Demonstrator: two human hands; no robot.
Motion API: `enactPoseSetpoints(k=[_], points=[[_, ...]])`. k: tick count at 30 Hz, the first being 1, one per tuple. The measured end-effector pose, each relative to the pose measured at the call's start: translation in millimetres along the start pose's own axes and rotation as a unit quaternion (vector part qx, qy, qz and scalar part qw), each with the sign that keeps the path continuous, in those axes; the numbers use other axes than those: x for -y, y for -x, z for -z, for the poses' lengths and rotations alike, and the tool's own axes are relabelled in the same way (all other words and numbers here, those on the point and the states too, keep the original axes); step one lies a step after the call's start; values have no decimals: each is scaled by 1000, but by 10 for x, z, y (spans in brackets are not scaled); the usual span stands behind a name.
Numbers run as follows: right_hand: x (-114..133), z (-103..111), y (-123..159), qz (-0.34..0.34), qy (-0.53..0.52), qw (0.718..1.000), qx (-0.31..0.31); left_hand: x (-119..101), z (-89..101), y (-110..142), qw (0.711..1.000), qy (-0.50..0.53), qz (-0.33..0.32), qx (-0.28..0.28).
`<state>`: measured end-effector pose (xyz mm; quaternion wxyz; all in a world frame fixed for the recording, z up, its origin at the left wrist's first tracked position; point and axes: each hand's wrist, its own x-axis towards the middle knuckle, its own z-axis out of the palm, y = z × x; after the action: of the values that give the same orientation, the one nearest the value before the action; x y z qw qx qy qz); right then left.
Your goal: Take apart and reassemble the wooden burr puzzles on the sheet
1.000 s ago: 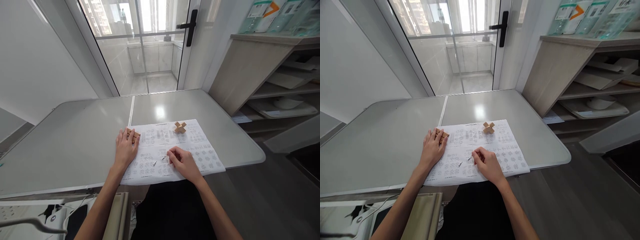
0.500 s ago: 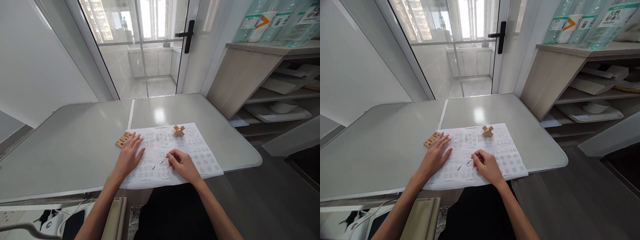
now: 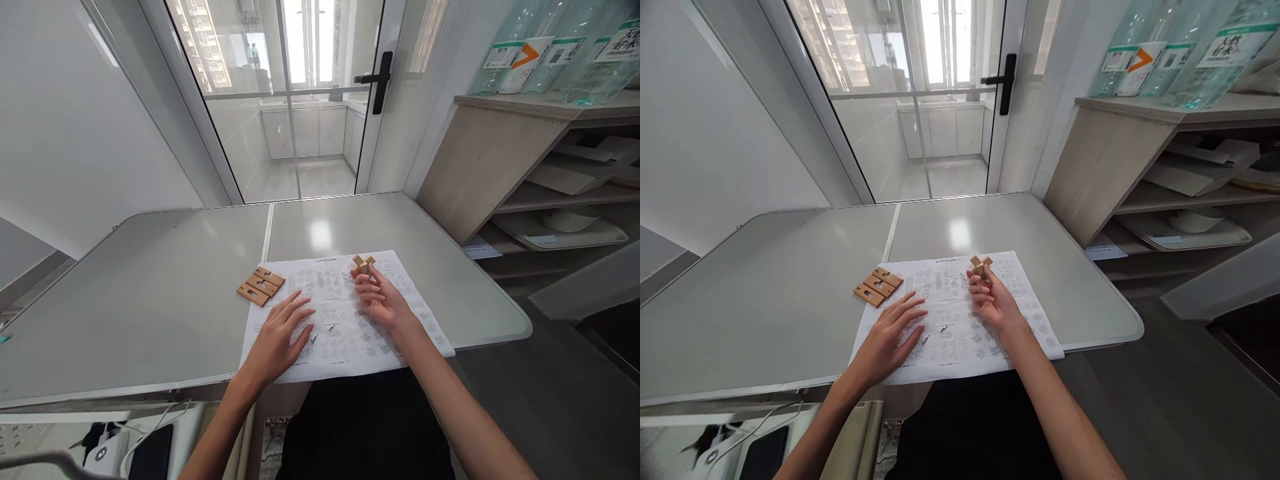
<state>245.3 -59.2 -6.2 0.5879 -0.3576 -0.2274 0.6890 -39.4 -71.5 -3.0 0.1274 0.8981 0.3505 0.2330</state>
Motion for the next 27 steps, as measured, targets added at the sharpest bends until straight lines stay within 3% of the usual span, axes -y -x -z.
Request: enactPoseSetpoints(k=[5, 10, 14, 19, 21, 24, 27], points=[[9, -3, -89, 15, -3, 1000, -13, -7, 13, 45, 1000, 29, 12, -2], [-60, -213, 209, -21, 97, 995, -33, -102, 102, 55, 993, 84, 76, -36], [-113, -481, 551, -26, 239, 969, 60, -201, 221, 22, 971, 195, 137, -3], [-134, -658, 780, -73, 291, 941, 156, -265, 329, -1, 926, 350, 112, 88], [-143, -692, 847, -84, 310, 928, 188, -277, 336, 5, 910, 391, 104, 92], [-161, -750, 968, -24, 379, 910, 169, -293, 318, 15, 901, 416, 111, 62], [-190, -791, 1072, 85, 508, 849, 116, -315, 303, 17, 901, 414, 126, 38]])
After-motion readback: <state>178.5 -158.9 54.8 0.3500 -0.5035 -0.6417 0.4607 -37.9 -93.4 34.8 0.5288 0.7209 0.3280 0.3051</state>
